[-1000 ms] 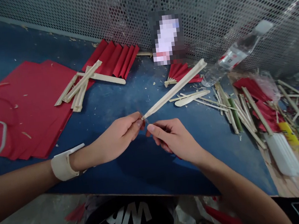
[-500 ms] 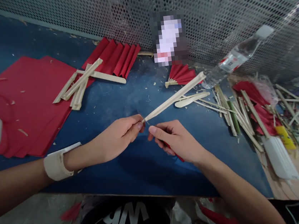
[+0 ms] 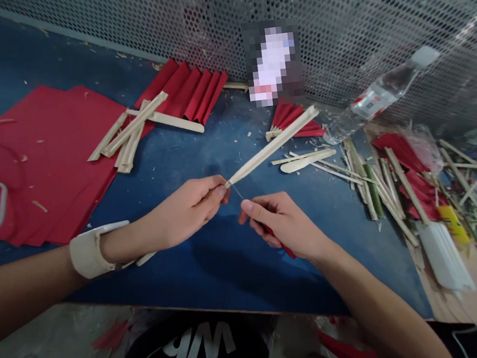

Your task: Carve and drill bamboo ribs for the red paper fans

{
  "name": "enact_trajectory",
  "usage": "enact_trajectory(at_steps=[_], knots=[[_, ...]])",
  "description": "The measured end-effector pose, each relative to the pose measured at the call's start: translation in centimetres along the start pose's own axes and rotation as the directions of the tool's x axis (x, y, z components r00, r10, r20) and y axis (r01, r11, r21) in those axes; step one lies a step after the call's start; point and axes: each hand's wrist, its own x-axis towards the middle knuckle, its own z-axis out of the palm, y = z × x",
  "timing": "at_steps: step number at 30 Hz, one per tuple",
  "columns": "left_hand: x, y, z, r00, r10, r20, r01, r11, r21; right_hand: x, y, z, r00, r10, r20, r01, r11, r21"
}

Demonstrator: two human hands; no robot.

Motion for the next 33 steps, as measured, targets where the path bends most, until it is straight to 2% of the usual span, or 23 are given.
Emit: enact_trajectory(at_steps=[4,9,13,19,24,29,33], knots=[[0.1,0.0,-0.2,0.997,-0.008,0.073,0.008,1.0,0.008,0.0,-0.2,0.1,1.0,-0.001,0.011,0.001,1.0,0.016],[0.3,0.0,-0.7,0.997,-0.035,0.062,0.038,0.998,-0.049,0.1,0.0,0.2,1.0,-0.01,-0.025,0.01,1.0,0.011],[0.4,0.1,-0.7,0.994,-0.032,0.107,0.031,0.999,0.011,0.2,0.1,0.2,1.0,-0.001,-0.005,0.001,1.0,0.009],[0.3,0.0,-1.0,0.997,-0.021,0.075,0.02,1.0,0.012,0.0,0.0,0.2,1.0,0.004,-0.015,-0.004,1.0,0.008],[0.2,0.1,-0.8,0.993,-0.013,0.117,0.007,0.999,0.046,-0.1,-0.1,0.4,1.0,0.03,-0.002,-0.03,1.0,-0.004],[0.8,-0.1,-1.1,0.995,-0.038,0.092,0.039,0.999,-0.013,0.1,0.0,0.4,1.0,0.008,-0.028,-0.007,0.999,0.035],[0.6,-0.1,-1.3,0.99,-0.026,0.141,0.026,1.0,0.004,-0.1,0.0,0.2,0.999,0.031,-0.009,-0.031,0.999,-0.009]])
